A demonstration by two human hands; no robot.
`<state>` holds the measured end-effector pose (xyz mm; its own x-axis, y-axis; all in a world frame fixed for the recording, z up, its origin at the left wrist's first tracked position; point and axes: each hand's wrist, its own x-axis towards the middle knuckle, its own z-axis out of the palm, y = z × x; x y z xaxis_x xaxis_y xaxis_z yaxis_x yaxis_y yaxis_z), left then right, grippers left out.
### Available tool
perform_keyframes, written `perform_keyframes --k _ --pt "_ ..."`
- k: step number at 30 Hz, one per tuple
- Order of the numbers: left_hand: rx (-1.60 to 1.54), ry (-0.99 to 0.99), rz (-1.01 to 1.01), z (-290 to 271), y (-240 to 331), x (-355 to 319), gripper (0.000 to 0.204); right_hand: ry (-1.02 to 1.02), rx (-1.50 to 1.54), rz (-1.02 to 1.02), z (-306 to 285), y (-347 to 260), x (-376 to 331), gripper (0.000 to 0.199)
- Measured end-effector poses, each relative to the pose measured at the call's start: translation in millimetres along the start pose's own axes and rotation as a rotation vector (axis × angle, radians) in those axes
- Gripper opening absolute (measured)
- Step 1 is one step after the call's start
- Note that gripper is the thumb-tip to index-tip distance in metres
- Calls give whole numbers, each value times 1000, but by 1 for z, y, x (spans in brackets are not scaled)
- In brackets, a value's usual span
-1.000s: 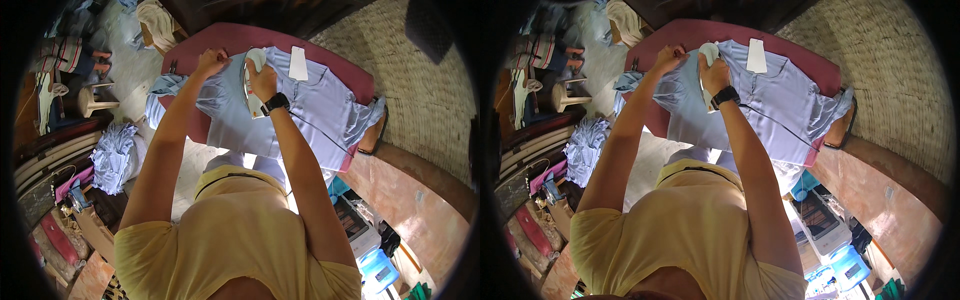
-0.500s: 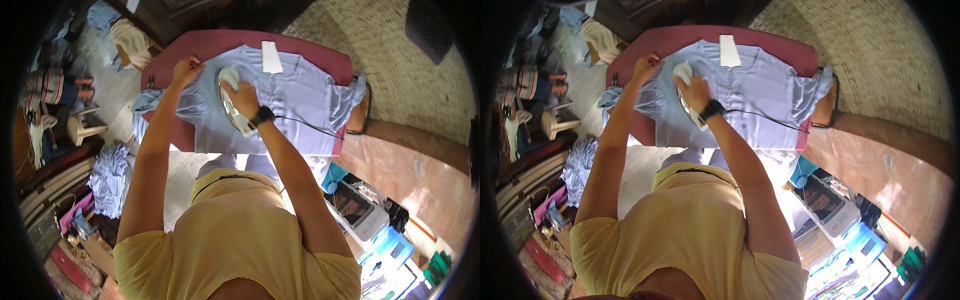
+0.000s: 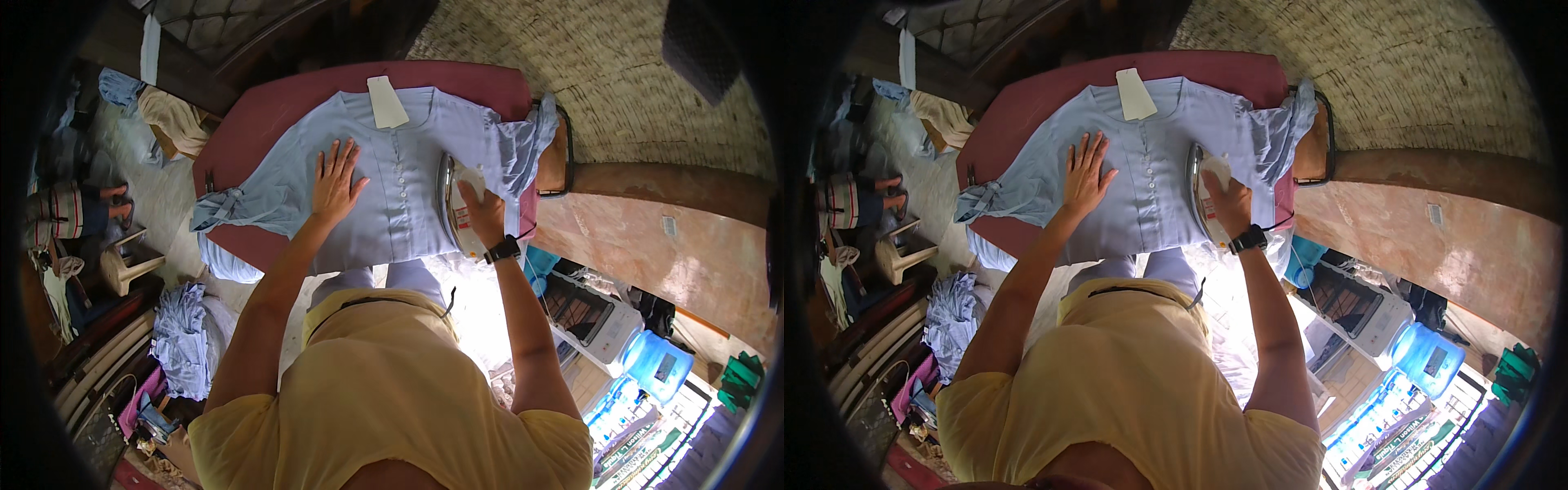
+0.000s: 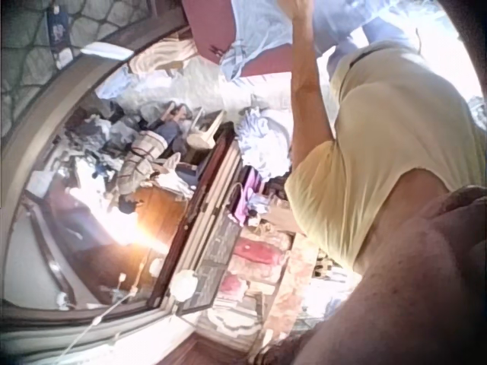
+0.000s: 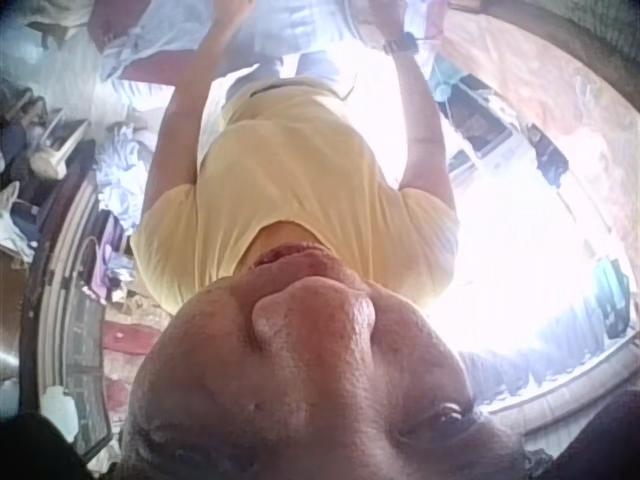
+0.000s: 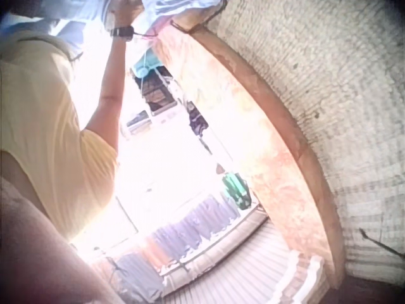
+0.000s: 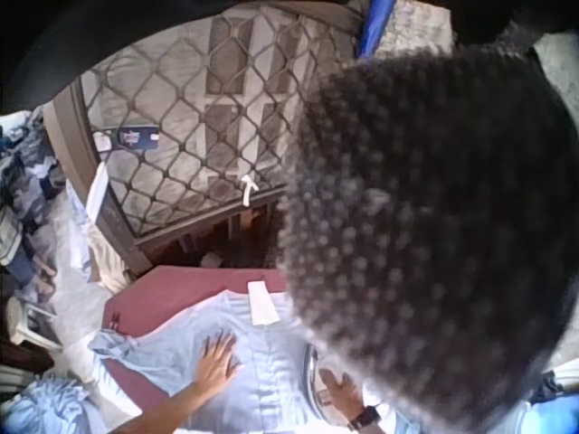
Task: The person irons a blue shirt on a pink ironing board, using an iron to press the sleeves, collar, and torso sections while occasionally applying spray from a plastic bottle.
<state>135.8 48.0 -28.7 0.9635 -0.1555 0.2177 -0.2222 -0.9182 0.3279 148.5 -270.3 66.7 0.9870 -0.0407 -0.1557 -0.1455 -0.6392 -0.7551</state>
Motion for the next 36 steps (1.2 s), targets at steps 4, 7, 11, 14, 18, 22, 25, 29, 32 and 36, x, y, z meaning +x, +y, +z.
perform_keyframes --k 4,7,11,14,18,22,25,29,32,36 --pt "39 -7 -19 -1 0 -4 65 -13 -102 119 13 -29 64 59" --pt "30 -3 9 -1 5 6 64 99 -153 -14 26 -1 119 69" --pt "63 -43 -28 -2 3 1 64 72 -198 -40 26 -11 118 77" --pt "62 -29 -37 -2 3 0 64 -9 -167 -1 21 -19 120 84" --pt "55 9 7 1 2 1 63 -47 -194 1 19 -31 141 74" --pt "62 20 27 3 4 7 63 -33 -276 -141 28 18 111 67" --pt "90 11 3 5 -1 0 64 -117 64 21 10 -4 11 70" --pt "102 -15 6 4 3 1 65 25 -184 -33 -25 44 -49 50" --pt "102 -27 4 4 6 3 65 167 10 19 -38 40 -30 45" --pt "77 4 27 2 9 5 63 -11 -135 208 -35 15 41 55"
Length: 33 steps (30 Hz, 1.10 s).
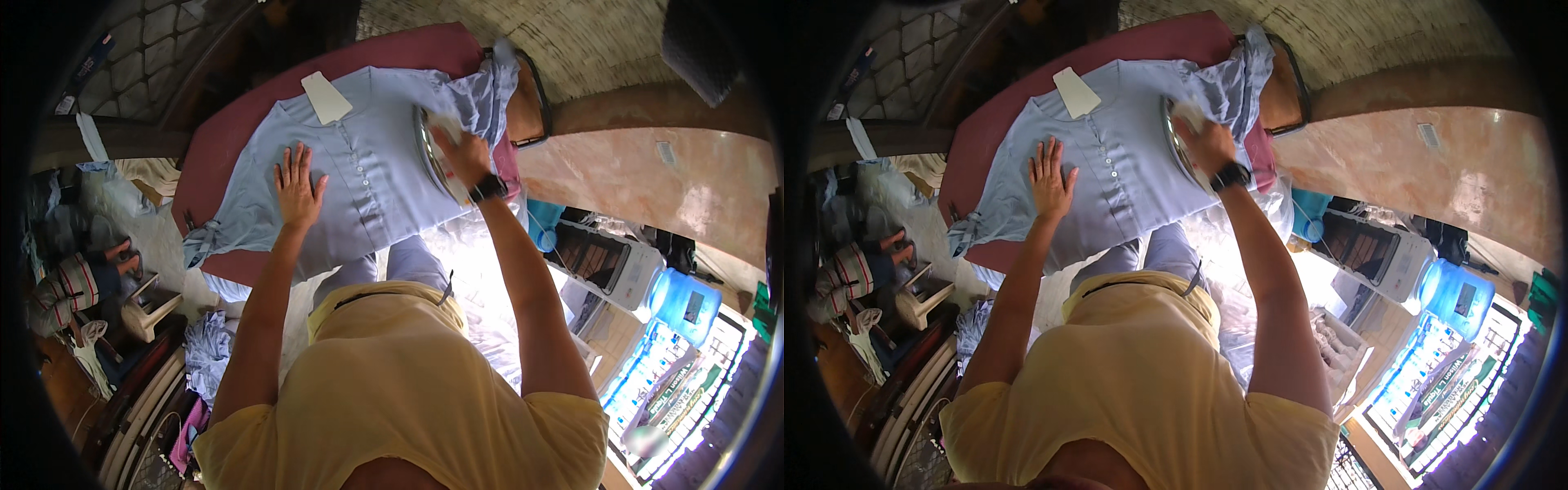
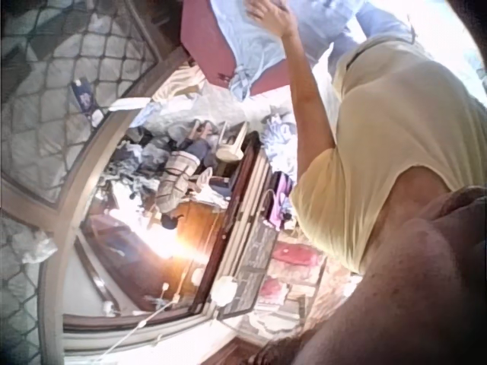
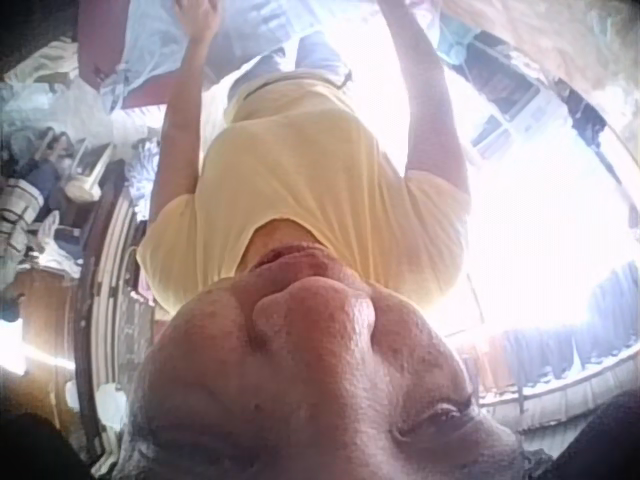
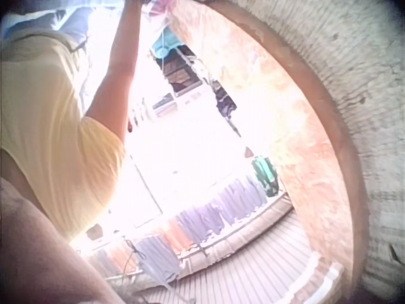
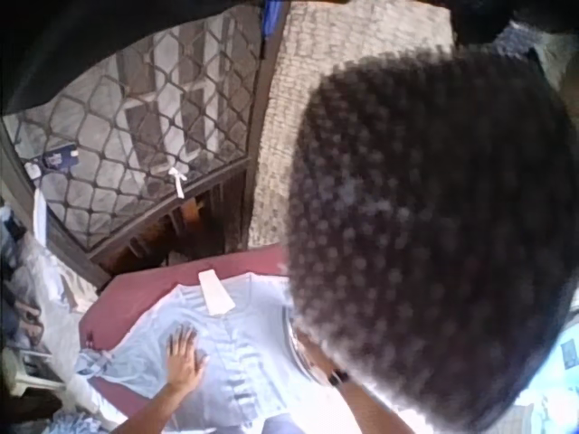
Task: The person irons a blue shirt on a pink ironing board, using an iron to press the sleeves, collar, and torso sections while occasionally applying spray from a plastic bottle.
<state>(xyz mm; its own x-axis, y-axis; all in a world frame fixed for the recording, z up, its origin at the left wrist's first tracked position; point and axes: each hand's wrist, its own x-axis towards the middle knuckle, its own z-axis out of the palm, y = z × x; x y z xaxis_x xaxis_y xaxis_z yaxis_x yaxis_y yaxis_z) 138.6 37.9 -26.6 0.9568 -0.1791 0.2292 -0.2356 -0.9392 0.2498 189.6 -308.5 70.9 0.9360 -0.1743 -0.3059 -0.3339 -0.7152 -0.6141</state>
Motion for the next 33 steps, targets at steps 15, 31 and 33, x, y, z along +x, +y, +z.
perform_keyframes --k 15,31,33 --pt "36 407 -126 -19 -46 3 43 -64 -1 74 -104 143 -88 50" --pt "14 290 -497 -115 -184 -41 21 136 -36 302 -156 156 169 100" --pt "75 304 -526 -146 -203 -61 21 169 -66 265 -144 153 188 100"
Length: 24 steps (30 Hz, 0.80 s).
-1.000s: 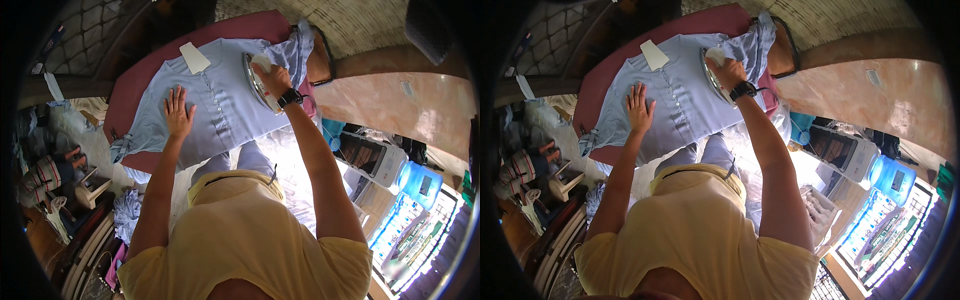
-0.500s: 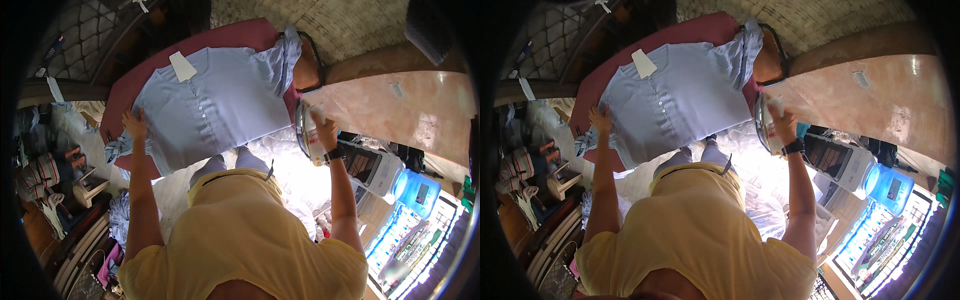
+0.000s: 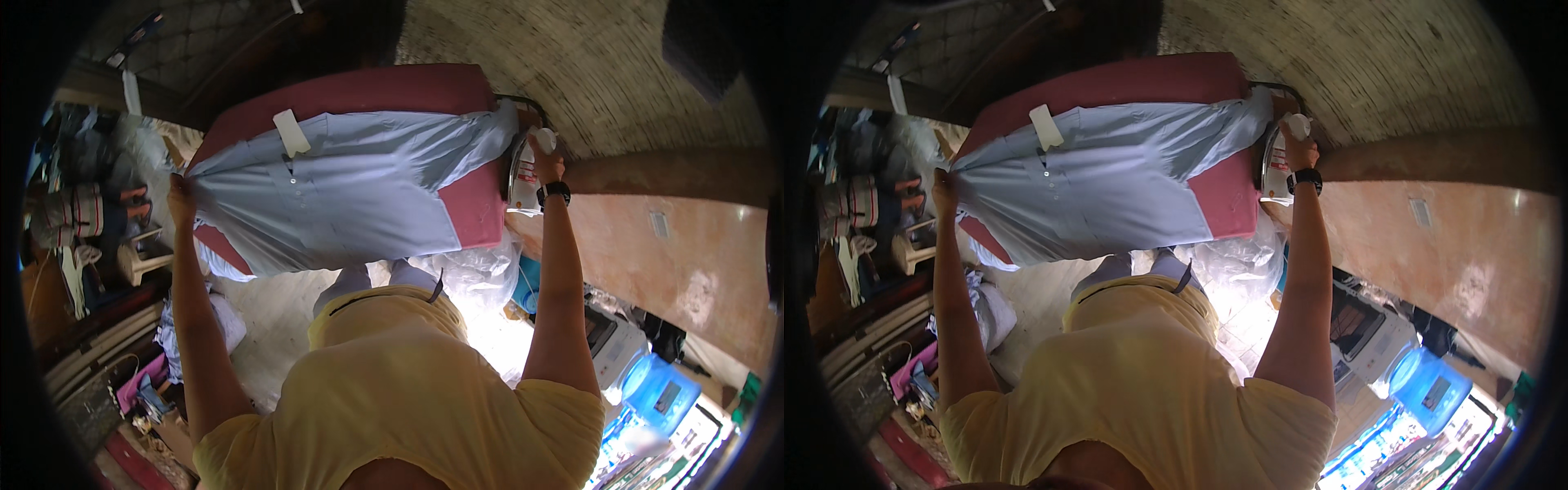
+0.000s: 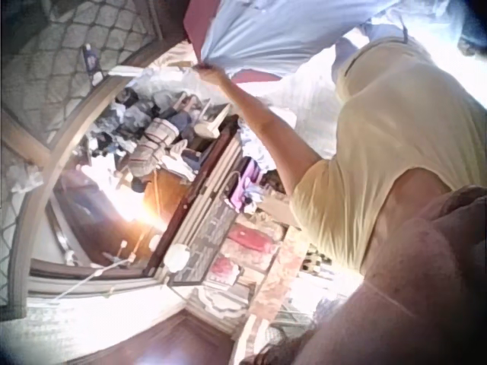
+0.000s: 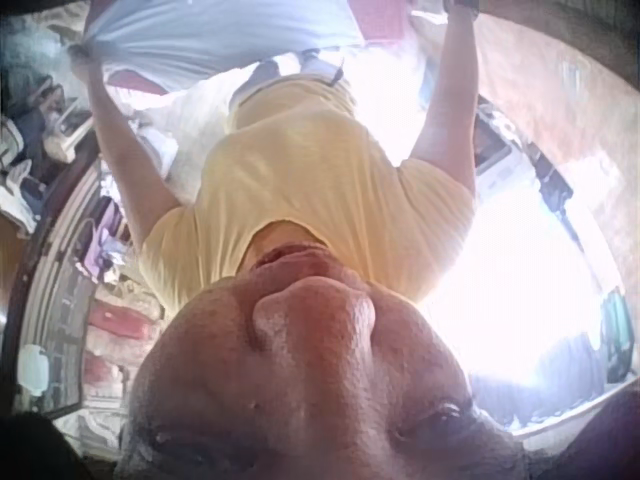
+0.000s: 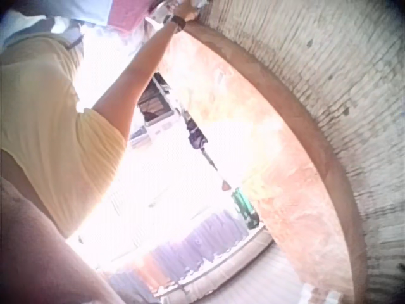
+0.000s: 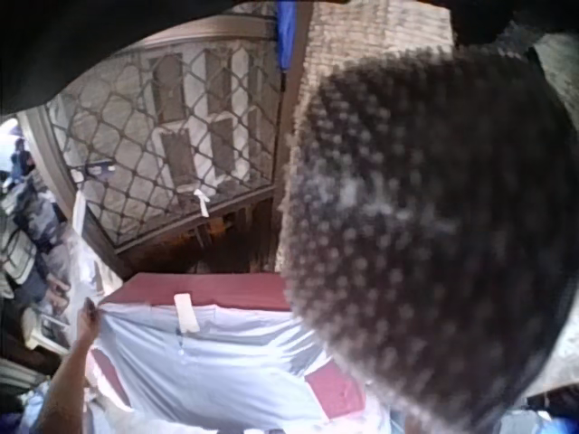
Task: The person irons a blue shirt on a pink ironing board, using an iron to press the sleeves, collar, and torso sections while occasionally applying spray from a plastic bottle.
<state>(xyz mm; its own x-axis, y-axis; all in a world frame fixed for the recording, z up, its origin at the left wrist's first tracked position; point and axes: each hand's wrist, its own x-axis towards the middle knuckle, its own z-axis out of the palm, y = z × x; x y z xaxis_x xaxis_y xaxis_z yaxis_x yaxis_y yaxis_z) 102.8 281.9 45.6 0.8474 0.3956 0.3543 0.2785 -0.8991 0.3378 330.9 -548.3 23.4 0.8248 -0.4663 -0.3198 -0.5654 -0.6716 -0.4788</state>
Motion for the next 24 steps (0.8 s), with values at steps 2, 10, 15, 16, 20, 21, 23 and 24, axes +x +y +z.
perform_keyframes --k 2,10,15,16,20,21,23,24 --pt "84 30 -46 -28 -30 2 22 16 -56 -20 10 2 19 103" --pt "371 211 -208 -80 -125 -27 31 254 -83 -148 26 -24 -14 96" --pt "128 122 95 -7 -42 -5 41 646 -275 -608 52 -55 -54 74" --pt "93 53 272 27 -10 17 36 333 39 -647 70 -41 -26 73" --pt "-318 -237 370 79 129 16 22 -113 -399 -350 156 -163 -117 67" --pt "-374 -229 419 93 148 16 22 -107 -379 -337 169 -175 -130 66" --pt "-438 -213 518 124 196 22 21 17 -337 -517 188 -139 -102 67" --pt "-415 -201 530 136 212 21 20 70 -324 -612 191 -118 -91 68"
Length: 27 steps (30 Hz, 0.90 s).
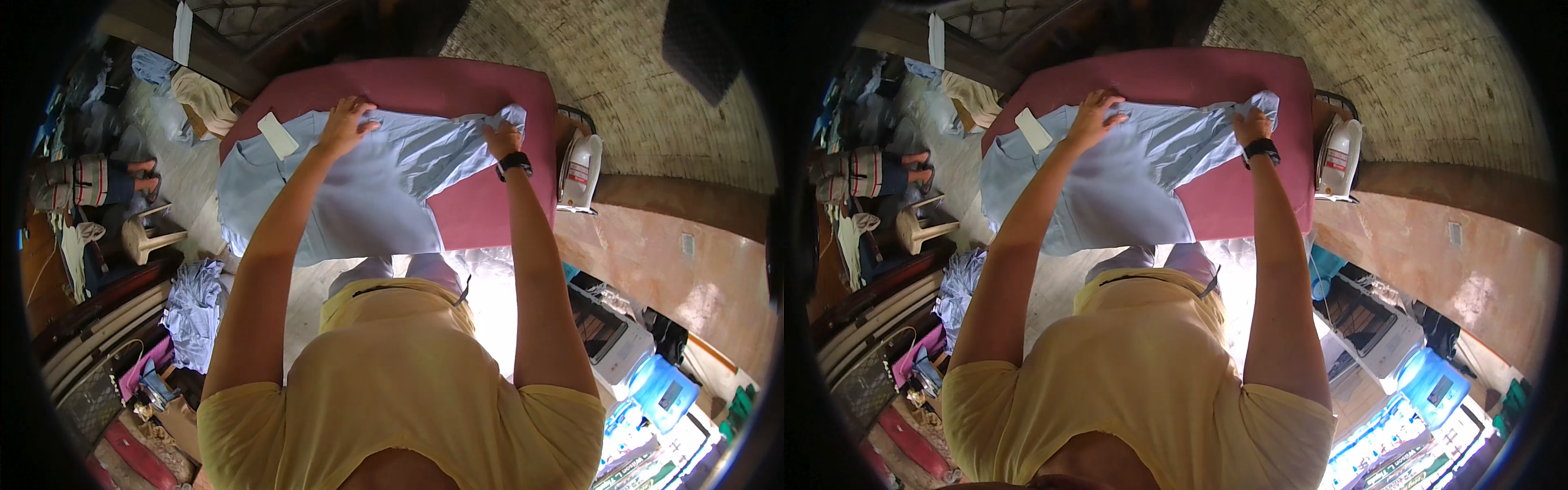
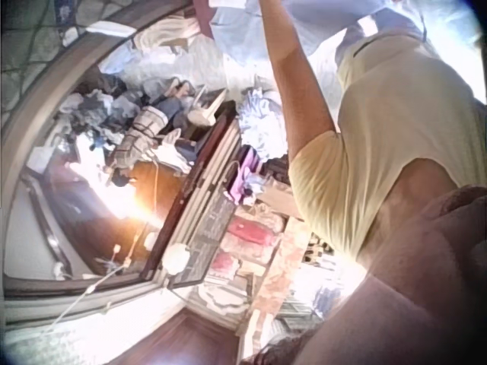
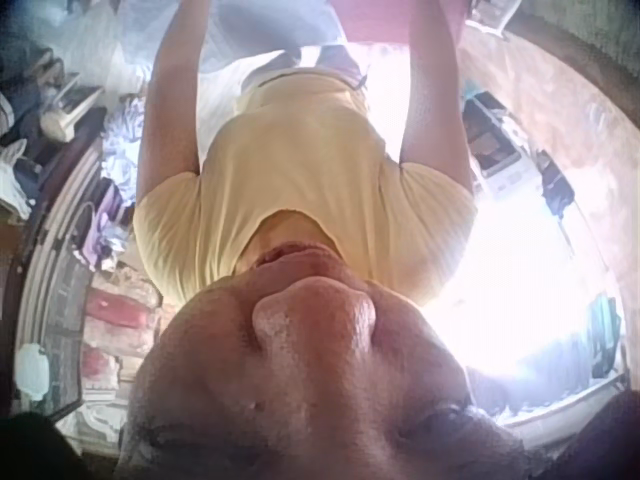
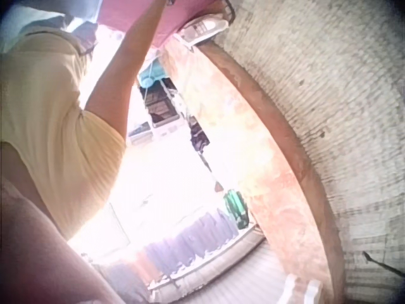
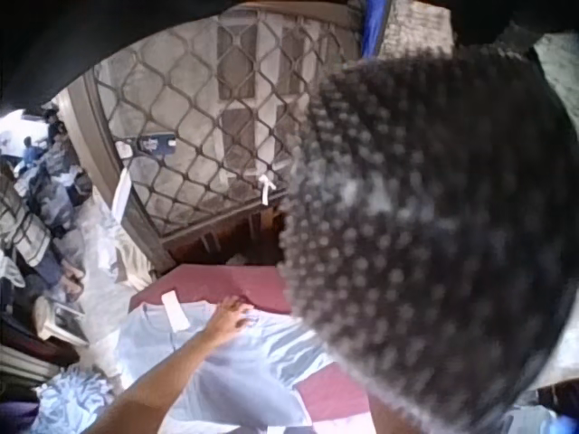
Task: The person irons a blue shirt on a pink ironing board, using an iron to press the sleeves, collar, and torso sections while occasionally applying spray from a plastic bottle.
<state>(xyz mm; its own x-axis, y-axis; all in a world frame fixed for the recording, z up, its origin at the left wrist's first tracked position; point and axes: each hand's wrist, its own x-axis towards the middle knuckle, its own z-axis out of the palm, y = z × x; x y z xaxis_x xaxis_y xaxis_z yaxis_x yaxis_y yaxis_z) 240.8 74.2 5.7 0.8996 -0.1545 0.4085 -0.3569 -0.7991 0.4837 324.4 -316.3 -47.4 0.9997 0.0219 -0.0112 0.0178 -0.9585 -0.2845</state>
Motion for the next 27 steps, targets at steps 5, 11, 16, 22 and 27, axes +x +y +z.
perform_keyframes --k 5,11,16,22,27 --pt "26 -16 -145 9 -22 -26 19 179 950 67 -47 13 -68 17" --pt "-22 18 -148 16 -12 -19 15 217 1272 652 -18 42 -150 38" --pt "-22 121 -163 6 1 1 12 418 1018 274 -5 91 -109 47" --pt "166 251 -168 25 2 -12 13 439 399 303 -9 83 -97 35" --pt "33 203 -50 36 43 -43 20 667 21 -266 -23 -31 -113 37"
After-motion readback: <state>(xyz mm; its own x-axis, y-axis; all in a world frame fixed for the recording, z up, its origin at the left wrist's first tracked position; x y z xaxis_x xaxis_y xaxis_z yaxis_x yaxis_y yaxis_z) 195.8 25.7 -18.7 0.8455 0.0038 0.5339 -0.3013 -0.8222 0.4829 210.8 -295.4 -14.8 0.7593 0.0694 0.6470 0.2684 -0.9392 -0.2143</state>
